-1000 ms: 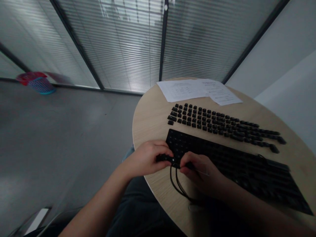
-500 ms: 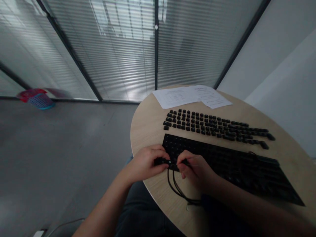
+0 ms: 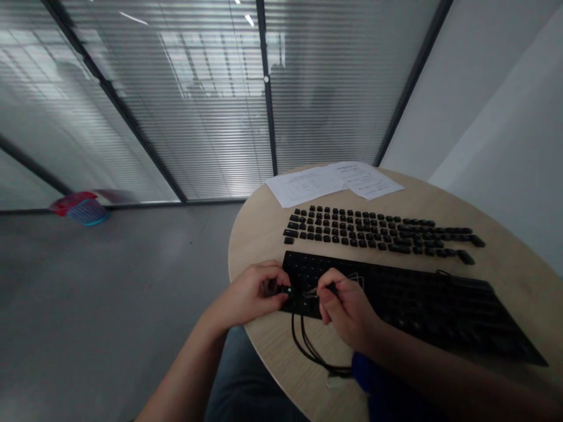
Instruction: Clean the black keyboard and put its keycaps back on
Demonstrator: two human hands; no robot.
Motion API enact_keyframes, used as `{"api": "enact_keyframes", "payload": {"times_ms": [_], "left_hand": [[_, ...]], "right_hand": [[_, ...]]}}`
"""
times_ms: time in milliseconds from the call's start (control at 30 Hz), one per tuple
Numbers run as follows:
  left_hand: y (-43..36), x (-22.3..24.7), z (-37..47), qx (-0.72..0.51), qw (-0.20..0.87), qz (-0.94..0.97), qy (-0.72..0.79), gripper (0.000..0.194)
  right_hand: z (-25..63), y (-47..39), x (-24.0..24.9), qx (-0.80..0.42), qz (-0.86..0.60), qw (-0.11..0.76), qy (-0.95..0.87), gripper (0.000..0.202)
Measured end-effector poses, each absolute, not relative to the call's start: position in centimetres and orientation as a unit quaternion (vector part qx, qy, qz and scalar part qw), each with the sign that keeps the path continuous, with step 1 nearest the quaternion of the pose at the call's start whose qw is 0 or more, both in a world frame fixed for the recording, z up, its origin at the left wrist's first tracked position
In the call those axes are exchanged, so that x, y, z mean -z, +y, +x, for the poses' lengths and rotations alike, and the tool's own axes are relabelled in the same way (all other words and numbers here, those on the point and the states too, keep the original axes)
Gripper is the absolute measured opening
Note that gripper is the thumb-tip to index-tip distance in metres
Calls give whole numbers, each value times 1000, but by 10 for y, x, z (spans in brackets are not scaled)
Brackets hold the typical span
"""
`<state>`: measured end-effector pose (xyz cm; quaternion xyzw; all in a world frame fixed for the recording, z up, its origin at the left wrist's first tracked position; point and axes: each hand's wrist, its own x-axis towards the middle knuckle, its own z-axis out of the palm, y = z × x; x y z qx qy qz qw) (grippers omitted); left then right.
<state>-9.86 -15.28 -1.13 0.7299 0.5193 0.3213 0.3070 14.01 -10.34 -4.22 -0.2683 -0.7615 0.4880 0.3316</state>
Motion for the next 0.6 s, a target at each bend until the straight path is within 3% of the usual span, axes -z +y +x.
{"api": "enact_keyframes", "payload": {"times_ms": [200,333,600], "left_hand": [[-118,-7,-113,-319,196,741,558,14],[-74,0,-101,-226,93,765,595,14],[-48,23,-98,-188,60,743,640,19]], "right_hand": [[139,-103,43,-501,-273,340,-748,24],[138,-103,45,-502,-262,343,-750,20],[137,-101,36,-494,-242,327,-769,15]]}}
